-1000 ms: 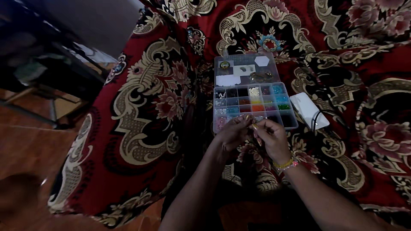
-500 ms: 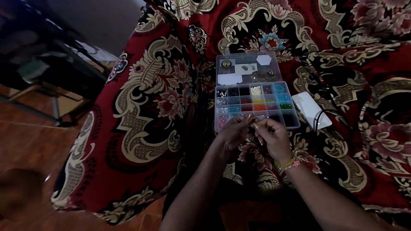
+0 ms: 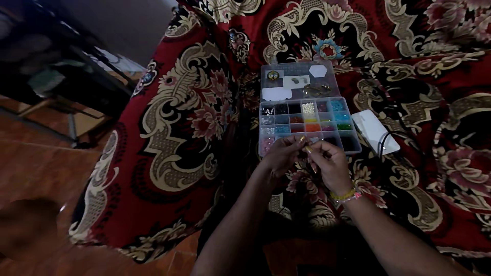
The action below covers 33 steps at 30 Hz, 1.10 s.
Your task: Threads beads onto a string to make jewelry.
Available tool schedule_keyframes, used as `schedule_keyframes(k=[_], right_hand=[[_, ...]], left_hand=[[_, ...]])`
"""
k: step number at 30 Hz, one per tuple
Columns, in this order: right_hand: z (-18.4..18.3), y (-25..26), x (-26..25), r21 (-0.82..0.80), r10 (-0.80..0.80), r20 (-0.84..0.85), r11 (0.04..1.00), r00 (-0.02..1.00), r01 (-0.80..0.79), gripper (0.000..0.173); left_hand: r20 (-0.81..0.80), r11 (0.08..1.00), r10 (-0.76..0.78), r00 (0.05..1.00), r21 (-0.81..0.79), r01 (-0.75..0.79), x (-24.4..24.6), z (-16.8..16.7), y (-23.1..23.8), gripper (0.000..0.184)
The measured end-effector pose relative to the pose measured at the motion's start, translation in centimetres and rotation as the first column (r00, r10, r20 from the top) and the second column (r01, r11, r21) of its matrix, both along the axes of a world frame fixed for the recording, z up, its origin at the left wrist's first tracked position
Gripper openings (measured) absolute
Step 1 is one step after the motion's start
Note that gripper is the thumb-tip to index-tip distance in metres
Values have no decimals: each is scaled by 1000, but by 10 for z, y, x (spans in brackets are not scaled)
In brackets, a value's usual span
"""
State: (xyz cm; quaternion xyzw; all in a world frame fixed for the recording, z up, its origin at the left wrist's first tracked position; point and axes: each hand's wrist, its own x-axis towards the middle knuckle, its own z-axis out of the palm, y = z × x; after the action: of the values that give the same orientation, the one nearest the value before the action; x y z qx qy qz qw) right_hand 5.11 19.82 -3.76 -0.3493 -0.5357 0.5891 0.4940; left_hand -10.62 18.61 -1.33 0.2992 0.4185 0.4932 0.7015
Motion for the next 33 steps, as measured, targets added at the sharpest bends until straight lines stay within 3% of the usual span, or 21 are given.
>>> schedule_keyframes(k=[6, 10, 18, 26, 33], right_hand=[[-3, 1, 5, 97, 0, 116, 995, 993, -11, 14], [-5, 2, 3, 93, 8, 82, 996, 997, -16, 12], [-3, 1, 2, -56, 39, -48, 998, 998, -42, 17], [-9, 5, 4, -23, 117, -147, 992, 982, -122, 29], [-4, 3, 1, -10, 72, -58, 997, 996, -72, 16]], left_hand=[[-242, 985, 13, 970, 171, 30, 1, 3, 1, 17], [-401, 938, 94, 911, 342, 54, -6, 8, 2, 13], [-452, 890, 204, 868, 455, 28, -1, 10, 1, 11], [-490, 876, 243, 838, 481, 27, 2, 8, 1, 11], [-526, 885, 226, 820, 463, 53, 1, 10, 1, 12]])
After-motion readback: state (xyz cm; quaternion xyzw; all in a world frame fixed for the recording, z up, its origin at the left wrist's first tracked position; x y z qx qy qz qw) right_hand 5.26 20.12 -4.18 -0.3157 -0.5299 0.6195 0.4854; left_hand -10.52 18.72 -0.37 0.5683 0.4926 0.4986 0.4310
